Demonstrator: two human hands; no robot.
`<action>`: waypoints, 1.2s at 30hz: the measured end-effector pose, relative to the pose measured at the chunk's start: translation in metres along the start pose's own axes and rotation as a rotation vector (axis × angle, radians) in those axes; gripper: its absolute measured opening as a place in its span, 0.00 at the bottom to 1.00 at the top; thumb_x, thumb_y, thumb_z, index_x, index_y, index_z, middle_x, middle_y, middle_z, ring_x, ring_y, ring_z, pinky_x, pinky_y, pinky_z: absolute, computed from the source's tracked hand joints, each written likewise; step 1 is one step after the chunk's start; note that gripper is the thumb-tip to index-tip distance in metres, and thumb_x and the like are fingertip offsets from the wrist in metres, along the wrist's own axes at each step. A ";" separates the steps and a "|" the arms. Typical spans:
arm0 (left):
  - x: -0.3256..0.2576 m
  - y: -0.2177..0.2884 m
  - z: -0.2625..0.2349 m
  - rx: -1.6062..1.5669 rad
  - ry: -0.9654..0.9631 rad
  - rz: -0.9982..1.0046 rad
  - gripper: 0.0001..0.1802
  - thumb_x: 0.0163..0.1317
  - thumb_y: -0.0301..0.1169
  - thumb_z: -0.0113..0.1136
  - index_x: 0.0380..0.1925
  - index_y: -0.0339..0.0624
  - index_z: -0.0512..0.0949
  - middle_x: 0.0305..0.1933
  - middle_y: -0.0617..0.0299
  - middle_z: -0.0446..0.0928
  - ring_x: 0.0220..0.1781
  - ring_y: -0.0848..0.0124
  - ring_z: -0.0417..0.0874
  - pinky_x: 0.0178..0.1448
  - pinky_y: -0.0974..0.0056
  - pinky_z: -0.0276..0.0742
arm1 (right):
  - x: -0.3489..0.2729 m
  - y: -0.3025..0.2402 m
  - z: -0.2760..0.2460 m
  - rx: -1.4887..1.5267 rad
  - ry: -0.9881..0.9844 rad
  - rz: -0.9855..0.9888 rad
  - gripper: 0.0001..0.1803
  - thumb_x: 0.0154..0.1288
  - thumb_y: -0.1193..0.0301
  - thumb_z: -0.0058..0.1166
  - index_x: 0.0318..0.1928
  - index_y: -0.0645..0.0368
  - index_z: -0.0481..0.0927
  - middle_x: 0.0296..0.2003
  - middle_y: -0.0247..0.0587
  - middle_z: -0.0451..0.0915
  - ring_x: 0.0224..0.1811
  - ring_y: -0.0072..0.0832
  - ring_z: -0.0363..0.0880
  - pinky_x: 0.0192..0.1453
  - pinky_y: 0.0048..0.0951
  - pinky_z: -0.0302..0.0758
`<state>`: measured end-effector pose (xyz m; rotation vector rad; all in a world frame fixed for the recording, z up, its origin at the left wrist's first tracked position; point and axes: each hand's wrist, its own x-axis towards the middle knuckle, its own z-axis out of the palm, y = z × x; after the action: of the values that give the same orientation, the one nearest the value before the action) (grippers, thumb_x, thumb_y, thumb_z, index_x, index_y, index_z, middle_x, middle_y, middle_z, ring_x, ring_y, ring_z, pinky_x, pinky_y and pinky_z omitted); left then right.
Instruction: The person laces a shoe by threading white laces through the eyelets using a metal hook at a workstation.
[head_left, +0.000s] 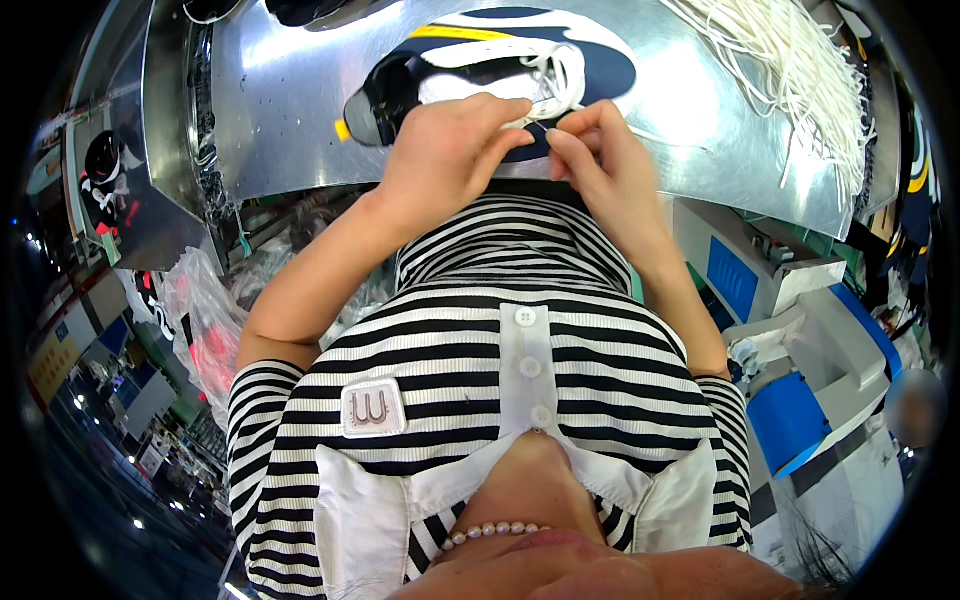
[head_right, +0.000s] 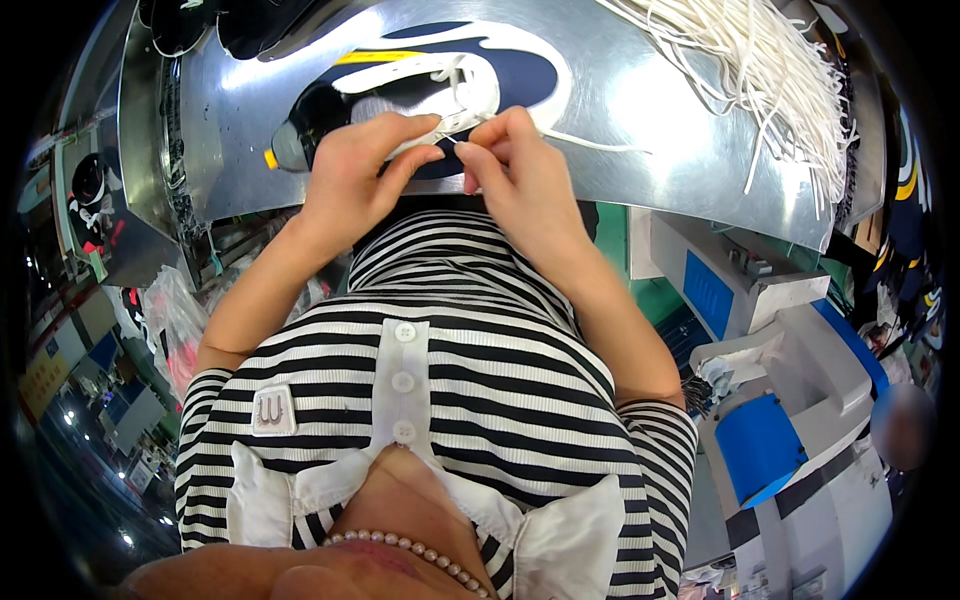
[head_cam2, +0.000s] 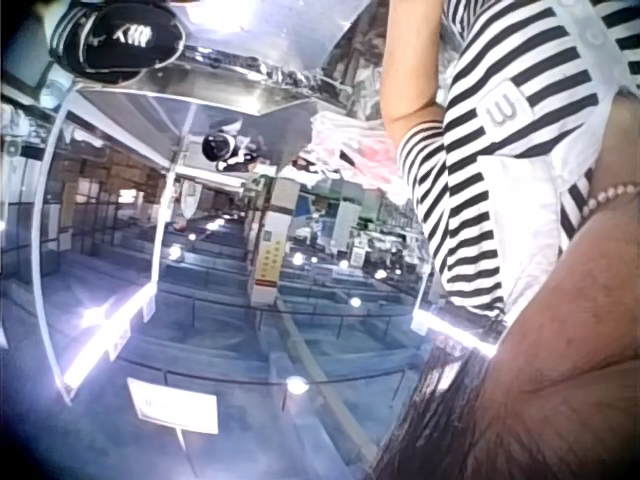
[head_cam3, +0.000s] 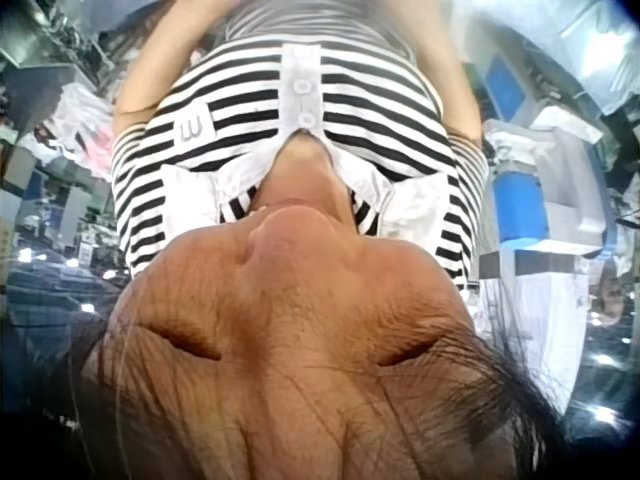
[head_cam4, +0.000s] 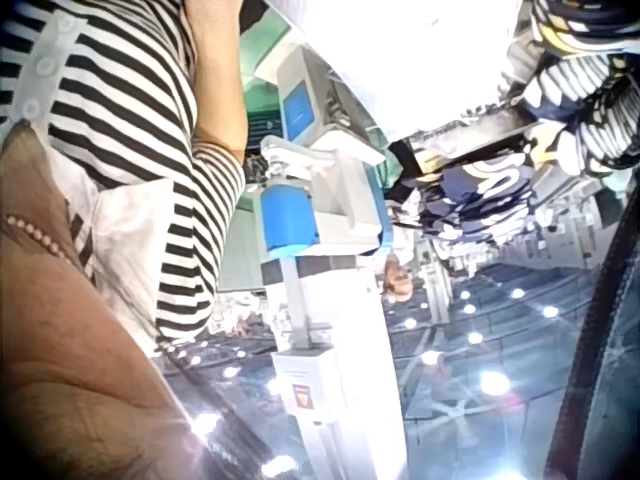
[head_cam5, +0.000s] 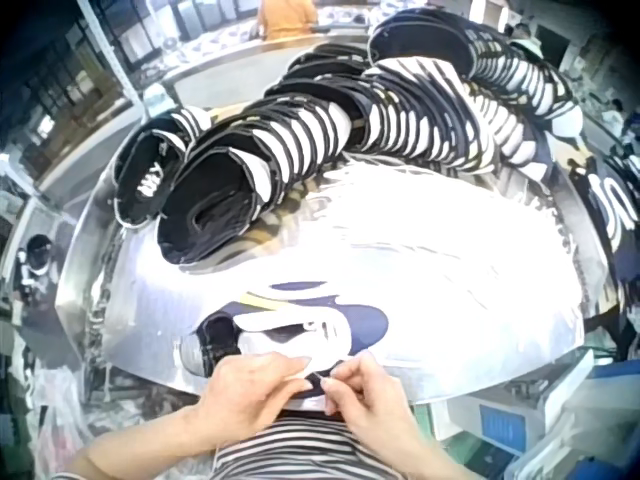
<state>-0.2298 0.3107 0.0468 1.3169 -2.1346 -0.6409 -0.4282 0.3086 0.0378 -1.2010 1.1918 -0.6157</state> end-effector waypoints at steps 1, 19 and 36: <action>-0.003 0.007 0.001 -0.001 -0.023 -0.001 0.12 0.59 0.28 0.68 0.43 0.38 0.81 0.30 0.54 0.80 0.26 0.58 0.80 0.30 0.62 0.74 | 0.001 -0.001 0.007 -0.001 0.030 -0.006 0.08 0.72 0.73 0.54 0.41 0.63 0.71 0.27 0.38 0.81 0.29 0.20 0.79 0.34 0.21 0.74; -0.010 -0.009 -0.014 0.225 0.001 0.412 0.12 0.50 0.26 0.69 0.34 0.41 0.77 0.30 0.60 0.81 0.28 0.63 0.81 0.31 0.64 0.75 | 0.037 -0.041 -0.011 -0.671 -0.251 -0.438 0.10 0.64 0.74 0.60 0.45 0.62 0.82 0.30 0.40 0.84 0.26 0.28 0.80 0.34 0.25 0.75; -0.002 -0.025 -0.019 0.002 -0.150 0.269 0.19 0.53 0.31 0.73 0.42 0.39 0.75 0.31 0.57 0.81 0.29 0.57 0.82 0.35 0.61 0.77 | 0.074 -0.058 -0.038 0.094 -0.028 -0.481 0.12 0.70 0.71 0.56 0.49 0.63 0.84 0.44 0.38 0.86 0.44 0.19 0.82 0.54 0.22 0.76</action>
<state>-0.2002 0.3006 0.0439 0.9836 -2.3790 -0.6420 -0.4272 0.2116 0.0680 -1.4200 0.8389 -0.9974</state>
